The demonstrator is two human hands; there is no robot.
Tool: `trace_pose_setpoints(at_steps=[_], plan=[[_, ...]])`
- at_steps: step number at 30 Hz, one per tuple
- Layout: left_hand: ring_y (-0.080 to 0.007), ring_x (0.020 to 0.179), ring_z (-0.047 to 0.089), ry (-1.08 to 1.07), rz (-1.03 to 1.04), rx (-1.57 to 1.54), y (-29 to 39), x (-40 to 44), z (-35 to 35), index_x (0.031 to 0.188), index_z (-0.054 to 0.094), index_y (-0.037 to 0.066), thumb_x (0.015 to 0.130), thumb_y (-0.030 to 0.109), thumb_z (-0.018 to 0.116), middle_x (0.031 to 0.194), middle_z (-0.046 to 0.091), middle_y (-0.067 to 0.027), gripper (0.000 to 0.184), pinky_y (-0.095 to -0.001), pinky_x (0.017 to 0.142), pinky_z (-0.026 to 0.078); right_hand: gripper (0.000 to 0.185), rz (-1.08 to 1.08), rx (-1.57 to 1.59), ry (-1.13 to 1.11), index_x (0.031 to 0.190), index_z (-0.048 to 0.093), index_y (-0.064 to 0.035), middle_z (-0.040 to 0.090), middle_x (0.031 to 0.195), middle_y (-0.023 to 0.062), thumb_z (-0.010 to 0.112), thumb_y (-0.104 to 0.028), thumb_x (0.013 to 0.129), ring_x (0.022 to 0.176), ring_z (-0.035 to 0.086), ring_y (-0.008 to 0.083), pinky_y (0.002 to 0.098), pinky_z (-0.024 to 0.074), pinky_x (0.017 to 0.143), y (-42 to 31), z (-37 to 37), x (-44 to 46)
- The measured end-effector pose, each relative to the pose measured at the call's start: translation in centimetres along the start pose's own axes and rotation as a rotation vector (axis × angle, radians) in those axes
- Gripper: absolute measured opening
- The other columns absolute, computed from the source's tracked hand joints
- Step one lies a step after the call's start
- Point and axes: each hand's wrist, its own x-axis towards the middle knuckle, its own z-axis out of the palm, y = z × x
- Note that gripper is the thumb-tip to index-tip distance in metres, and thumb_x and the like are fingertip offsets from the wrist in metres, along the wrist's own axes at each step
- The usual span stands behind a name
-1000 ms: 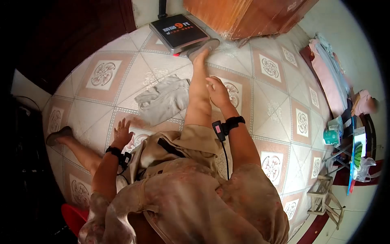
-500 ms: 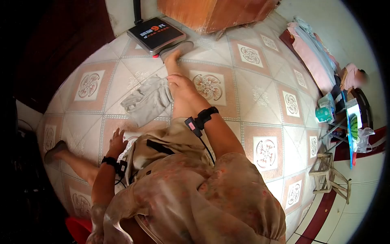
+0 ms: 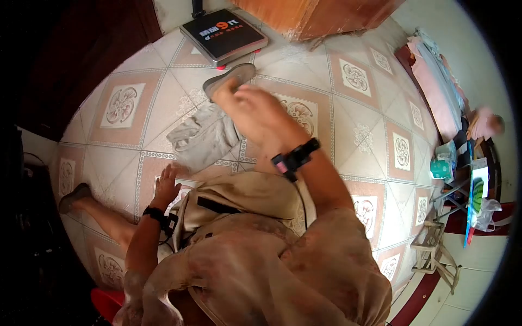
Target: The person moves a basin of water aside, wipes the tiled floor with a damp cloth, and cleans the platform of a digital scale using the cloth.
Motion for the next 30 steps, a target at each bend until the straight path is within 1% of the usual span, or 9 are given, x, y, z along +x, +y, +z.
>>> trace_pose_setpoints(at_steps=[1,3,6,12,17,21,26,29,30], plan=[[-0.0392,0.147,0.026,-0.001,-0.023,-0.001,-0.2,0.6,0.2,0.154,0.03,0.016,0.083,0.024,0.072,0.163,0.022,-0.0141,0.083,-0.0632,0.11,0.032,0.027,-0.082,-0.27,0.024,0.119,0.066,-0.0037,0.064,0.125,0.0134,0.061,-0.004,0.093,0.116,0.061,0.0242,0.0326,0.0477,0.099,1.5,-2.4,0.7],[-0.0403,0.149,0.02,-0.051,-0.057,-0.004,-0.2,1.6,0.3,0.156,0.027,0.018,0.083,0.026,0.073,0.164,0.018,-0.0137,0.087,-0.0641,0.113,0.028,0.028,0.05,-0.237,0.002,0.121,0.065,-0.0037,0.064,0.125,0.0134,0.061,-0.006,0.094,0.115,0.061,0.0248,0.0327,0.0476,0.099,4.2,-6.0,1.5],[-0.0417,0.149,0.022,-0.01,-0.045,-0.006,1.1,1.1,-0.6,0.153,0.033,0.014,0.081,0.023,0.072,0.163,0.019,-0.0161,0.082,-0.0655,0.112,0.029,0.024,0.359,-0.229,0.015,0.116,0.066,-0.0062,0.068,0.116,0.0139,0.06,-0.009,0.093,0.105,0.065,0.0309,0.0376,0.0517,0.09,9.6,-6.1,0.3],[-0.042,0.15,0.019,0.02,-0.01,0.014,1.0,0.4,-0.6,0.156,0.028,0.016,0.082,0.024,0.074,0.165,0.016,-0.015,0.087,-0.0636,0.112,0.029,0.026,0.258,-0.373,-0.562,0.118,0.066,-0.0103,0.067,0.117,0.0149,0.06,-0.018,0.093,0.108,0.063,0.0351,0.0412,0.0515,0.092,11.8,1.6,-1.5],[-0.0408,0.15,0.018,-0.005,-0.027,-0.023,1.0,0.4,-0.7,0.156,0.029,0.017,0.084,0.021,0.072,0.165,0.015,-0.0138,0.084,-0.0634,0.114,0.025,0.034,-0.037,-0.481,-0.669,0.121,0.065,-0.0145,0.066,0.115,0.0179,0.06,-0.031,0.092,0.109,0.06,0.0397,0.0459,0.0473,0.096,10.6,9.3,-0.5],[-0.0383,0.15,0.02,0.025,-0.047,0.012,1.7,1.3,-0.8,0.154,0.032,0.013,0.085,0.02,0.07,0.164,0.018,-0.0157,0.079,-0.0628,0.117,0.019,0.04,-0.109,-0.668,-0.504,0.126,0.062,-0.0175,0.062,0.123,0.0157,0.059,-0.036,0.091,0.115,0.056,0.0383,0.053,0.0424,0.098,10.9,12.7,-3.8],[-0.0382,0.15,0.02,0.117,0.01,-0.02,3.1,3.0,-1.9,0.152,0.036,0.011,0.088,0.02,0.067,0.164,0.017,-0.0142,0.072,-0.0608,0.118,0.019,0.048,0.061,-0.823,-0.121,0.133,0.057,-0.0212,0.057,0.132,0.0131,0.059,-0.042,0.09,0.124,0.05,0.0366,0.0618,0.0363,0.1,14.4,15.2,-0.2],[-0.038,0.15,0.019,0.114,0.004,-0.02,2.4,4.2,-1.2,0.152,0.036,0.011,0.09,0.02,0.067,0.164,0.018,-0.0144,0.07,-0.0602,0.118,0.019,0.053,0.125,-0.861,-0.04,0.137,0.054,-0.0235,0.055,0.138,0.0114,0.058,-0.046,0.09,0.129,0.047,0.0356,0.067,0.0326,0.102,17.8,13.8,2.8],[-0.0378,0.15,0.019,0.104,-0.011,-0.006,2.4,4.5,-1.3,0.152,0.035,0.011,0.09,0.02,0.066,0.164,0.018,-0.0145,0.07,-0.0601,0.118,0.019,0.056,0.043,-0.909,-0.059,0.141,0.051,-0.0254,0.05,0.142,0.0095,0.056,-0.05,0.09,0.133,0.041,0.0333,0.0708,0.0278,0.102,20.8,12.2,3.0]])
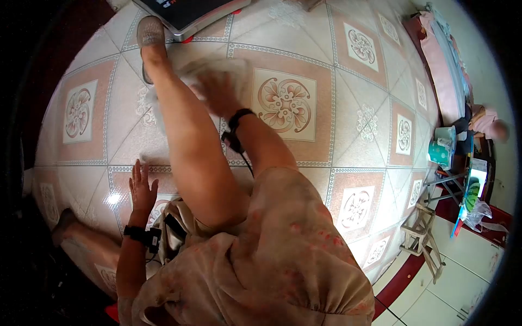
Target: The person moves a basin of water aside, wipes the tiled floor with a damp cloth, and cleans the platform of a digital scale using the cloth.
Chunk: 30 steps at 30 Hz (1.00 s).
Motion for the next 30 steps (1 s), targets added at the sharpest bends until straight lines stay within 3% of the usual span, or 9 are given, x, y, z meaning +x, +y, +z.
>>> trace_pose_setpoints(at_steps=[1,3,8,9,15,18,23,26,30], plan=[[-0.0376,0.151,0.019,-0.009,-0.014,0.014,0.0,0.4,0.0,0.152,0.035,0.011,0.09,0.02,0.066,0.164,0.018,-0.0146,0.07,-0.0599,0.118,0.019,0.06,-0.077,-0.051,0.023,0.144,0.047,-0.0273,0.045,0.147,0.0075,0.054,-0.054,0.091,0.138,0.036,0.031,0.0745,0.0231,0.102,3.0,1.4,0.3],[-0.0368,0.151,0.019,0.009,-0.011,0.022,-0.2,0.9,0.1,0.153,0.035,0.012,0.091,0.02,0.066,0.164,0.018,-0.0146,0.07,-0.0598,0.118,0.019,0.061,0.161,-0.014,-0.146,0.149,0.042,-0.0304,0.039,0.154,0.0115,0.05,-0.059,0.094,0.143,0.033,0.0316,0.0704,0.0228,0.108,7.6,-2.1,-1.1],[-0.0349,0.152,0.018,-0.026,-0.04,0.05,-1.2,2.4,0.1,0.155,0.029,0.016,0.092,0.02,0.064,0.165,0.018,-0.0123,0.073,-0.0605,0.117,0.019,0.061,0.57,-0.224,-0.059,0.15,0.039,-0.0295,0.037,0.156,0.0119,0.052,-0.053,0.095,0.144,0.032,0.035,0.0713,0.0225,0.107,18.0,-3.6,-14.3],[-0.0345,0.152,0.018,-0.01,-0.025,0.048,-1.5,2.7,0.2,0.156,0.027,0.017,0.092,0.019,0.063,0.165,0.019,-0.0113,0.074,-0.0615,0.116,0.021,0.06,0.672,-0.217,-0.09,0.151,0.039,-0.029,0.032,0.159,0.0129,0.049,-0.053,0.096,0.147,0.027,0.0367,0.0709,0.0169,0.111,18.6,-4.6,-17.8],[-0.0342,0.151,0.02,-0.021,-0.035,0.094,-1.4,4.2,0.2,0.157,0.025,0.018,0.093,0.02,0.063,0.164,0.019,-0.0127,0.075,-0.0622,0.115,0.024,0.067,1.467,-0.088,-0.314,0.159,0.021,-0.0257,0.011,0.166,0.0159,0.033,-0.058,0.102,0.153,0.01,0.0344,0.0704,0.006,0.114,15.0,-11.3,-41.8],[-0.0345,0.151,0.02,0.074,0.026,0.067,-1.3,3.9,0.7,0.158,0.023,0.019,0.093,0.019,0.063,0.164,0.02,-0.0128,0.076,-0.0603,0.116,0.024,0.063,1.848,-0.101,-0.325,0.159,0.016,-0.031,0.01,0.167,0.0085,0.027,-0.056,0.102,0.153,0.009,0.0315,0.066,0.0143,0.115,9.7,-13.8,-46.5],[-0.0358,0.151,0.021,0.077,0.039,0.063,-1.5,3.5,1.0,0.158,0.023,0.019,0.093,0.018,0.063,0.164,0.02,-0.0138,0.077,-0.0572,0.117,0.024,0.063,1.934,-0.077,-0.308,0.159,0.018,-0.0287,0.007,0.167,0.0082,0.028,-0.055,0.103,0.153,0.009,0.0338,0.0663,0.0176,0.114,11.9,-13.2,-45.1],[-0.0368,0.15,0.021,0.065,0.048,0.03,-1.0,3.6,0.5,0.158,0.023,0.018,0.091,0.019,0.065,0.164,0.019,-0.015,0.079,-0.0567,0.117,0.024,0.064,1.707,-0.168,-0.562,0.159,0.019,-0.0247,0.006,0.167,0.0096,0.027,-0.055,0.103,0.153,0.007,0.0367,0.0709,0.0195,0.112,17.3,-10.6,-42.0],[-0.0379,0.15,0.021,0.06,0.068,0.025,-0.6,3.6,0.0,0.158,0.024,0.016,0.087,0.022,0.07,0.164,0.019,-0.0161,0.084,-0.0569,0.116,0.026,0.065,1.317,-0.208,-0.392,0.158,0.024,-0.0228,0.012,0.166,0.0124,0.03,-0.055,0.102,0.153,0.008,0.038,0.0731,0.0185,0.11,25.9,-4.4,-32.3]])
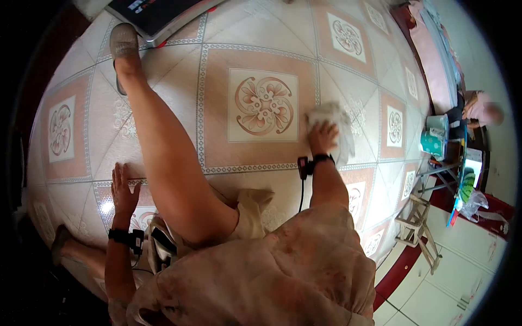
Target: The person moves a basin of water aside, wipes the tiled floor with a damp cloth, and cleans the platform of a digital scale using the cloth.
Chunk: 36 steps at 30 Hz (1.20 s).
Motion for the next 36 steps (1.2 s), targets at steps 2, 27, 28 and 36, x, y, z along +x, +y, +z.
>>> trace_pose_setpoints(at_steps=[2,27,28,36], plan=[[-0.0383,0.15,0.02,-0.027,-0.036,0.009,0.5,0.0,-0.4,0.157,0.024,0.016,0.084,0.026,0.073,0.164,0.018,-0.0156,0.088,-0.0579,0.115,0.027,0.067,-0.154,0.077,0.029,0.157,0.027,-0.023,0.016,0.166,0.0116,0.033,-0.057,0.1,0.152,0.01,0.0369,0.0717,0.0168,0.112,-9.3,-4.8,1.2],[-0.0389,0.146,0.029,-0.037,-0.095,-0.124,1.2,-5.4,-0.3,0.155,0.026,0.012,0.085,0.022,0.071,0.161,0.026,-0.0182,0.084,-0.0581,0.115,0.028,0.045,-1.587,0.279,0.023,0.14,0.05,-0.012,0.051,0.143,0.013,0.056,-0.026,0.098,0.134,0.045,0.0309,0.046,0.0354,0.107,-29.4,-7.5,-22.0],[-0.0392,0.146,0.029,-0.026,-0.088,-0.117,1.6,-5.7,-0.8,0.155,0.027,0.014,0.085,0.022,0.07,0.161,0.025,-0.017,0.082,-0.0586,0.115,0.027,0.044,-1.535,0.313,-0.03,0.14,0.05,-0.0113,0.051,0.143,0.013,0.056,-0.025,0.098,0.134,0.046,0.0303,0.0442,0.0366,0.106,-27.1,-8.5,-20.5],[-0.0324,0.15,0.026,-0.064,0.325,0.166,6.2,-5.1,1.2,0.155,0.029,0.029,0.095,0.023,0.056,0.166,0.02,-0.0041,0.067,-0.0648,0.117,0.018,0.036,-1.109,0.716,0.064,0.13,0.06,-0.0078,0.057,0.138,0.0133,0.057,-0.005,0.095,0.132,0.05,0.0288,0.0367,0.0389,0.11,-15.2,-20.1,-13.4]])
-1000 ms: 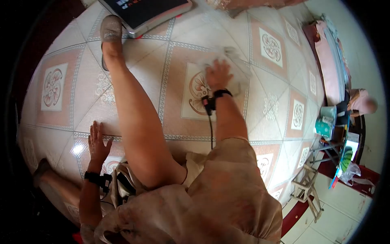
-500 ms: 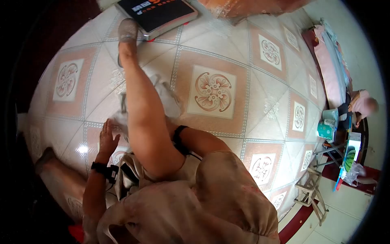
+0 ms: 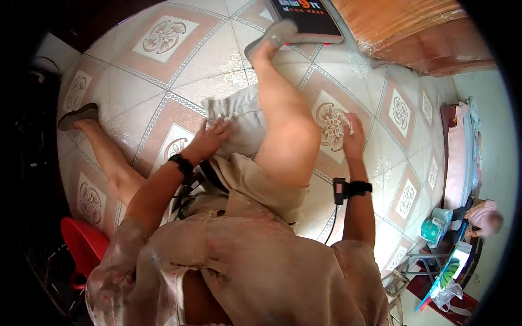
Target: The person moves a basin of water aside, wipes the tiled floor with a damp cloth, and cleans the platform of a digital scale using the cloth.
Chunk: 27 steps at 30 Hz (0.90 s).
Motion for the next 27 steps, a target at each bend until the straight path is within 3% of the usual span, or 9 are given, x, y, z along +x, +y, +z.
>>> trace_pose_setpoints(at_steps=[3,6,10,13,16,20,22,24,27], plan=[[-0.0309,0.15,0.026,-0.028,-0.083,0.033,0.1,-1.1,1.4,0.155,0.03,0.029,0.096,0.029,0.056,0.165,0.021,-0.0036,0.065,-0.0674,0.115,0.019,0.031,-0.035,0.078,0.089,0.127,0.064,-0.0076,0.056,0.14,0.011,0.056,-0.006,0.097,0.132,0.05,0.0249,0.0352,0.0389,0.109,-6.0,-4.4,2.3],[-0.0255,0.154,0.014,-0.186,-0.254,-0.059,-0.4,-3.5,-3.1,0.157,0.026,0.03,0.102,0.032,0.041,0.167,0.015,0.0005,0.057,-0.0673,0.117,0.01,0.032,-0.209,0.067,0.099,0.125,0.065,-0.0076,0.057,0.139,0.0107,0.055,-0.003,0.096,0.133,0.05,0.0229,0.0352,0.0393,0.108,-13.4,-6.6,4.5],[-0.0247,0.154,0.012,-0.2,-0.642,-0.09,-6.1,-6.8,-2.0,0.157,0.024,0.032,0.103,0.035,0.042,0.168,0.01,0.0044,0.058,-0.0668,0.118,0.01,0.034,-0.462,0.16,-0.013,0.124,0.065,-0.0077,0.058,0.137,0.0118,0.055,-0.001,0.093,0.131,0.052,0.0241,0.0356,0.0408,0.107,-21.4,-1.4,6.8],[-0.0264,0.154,0.014,-0.185,-0.623,-0.184,-10.1,-11.9,-1.5,0.156,0.028,0.032,0.099,0.022,0.053,0.167,0.013,0.0026,0.064,-0.0669,0.117,0.016,0.031,-0.523,0.206,-0.253,0.12,0.066,-0.0071,0.059,0.134,0.0125,0.058,-0.002,0.09,0.128,0.054,0.0286,0.0359,0.0427,0.107,-24.8,8.2,6.8],[-0.0276,0.153,0.015,-0.2,-0.515,-0.136,-11.2,-14.9,-0.3,0.155,0.031,0.032,0.096,0.019,0.058,0.167,0.015,0.0019,0.066,-0.0657,0.118,0.017,0.029,-0.543,0.258,-0.55,0.117,0.067,-0.0071,0.06,0.134,0.0122,0.06,-0.004,0.089,0.129,0.052,0.0304,0.0362,0.0427,0.107,-26.6,18.8,4.1],[-0.0291,0.152,0.017,-0.12,-0.517,-0.208,-9.3,-15.2,-2.6,0.153,0.034,0.028,0.089,0.023,0.068,0.166,0.019,-0.0023,0.073,-0.0649,0.117,0.019,0.05,-0.674,-0.152,-0.88,0.134,0.057,-0.0128,0.046,0.149,0.0101,0.062,-0.003,0.086,0.139,0.041,0.0317,0.0454,0.0375,0.112,-26.7,25.7,-0.7],[-0.0321,0.15,0.024,-0.137,-0.507,-0.148,-7.5,-15.1,-2.5,0.15,0.039,0.024,0.084,0.033,0.073,0.161,0.027,-0.0082,0.074,-0.062,0.115,0.024,0.058,-0.73,-0.298,-0.886,0.139,0.053,-0.0151,0.04,0.153,0.0091,0.064,-0.003,0.084,0.142,0.036,0.0318,0.0482,0.0356,0.112,-26.0,27.5,-2.6],[-0.0352,0.147,0.027,-0.09,-0.554,-0.124,-5.5,-15.4,-1.7,0.15,0.037,0.016,0.084,0.028,0.072,0.158,0.029,-0.0105,0.075,-0.0605,0.112,0.03,0.063,-0.768,-0.356,-0.805,0.143,0.05,-0.0167,0.034,0.157,0.0086,0.064,-0.003,0.083,0.145,0.032,0.0316,0.0502,0.0339,0.113,-22.6,28.3,-3.3],[-0.0357,0.144,0.03,0.038,-0.59,-0.02,-5.9,-14.8,1.4,0.141,0.044,0.012,0.082,0.023,0.07,0.156,0.032,-0.0105,0.066,-0.0574,0.105,0.041,0.057,-0.796,-0.3,-0.713,0.137,0.054,-0.0143,0.046,0.144,0.0127,0.063,-0.002,0.082,0.134,0.044,0.0305,0.048,0.0387,0.106,-21.6,27.9,-4.1]])
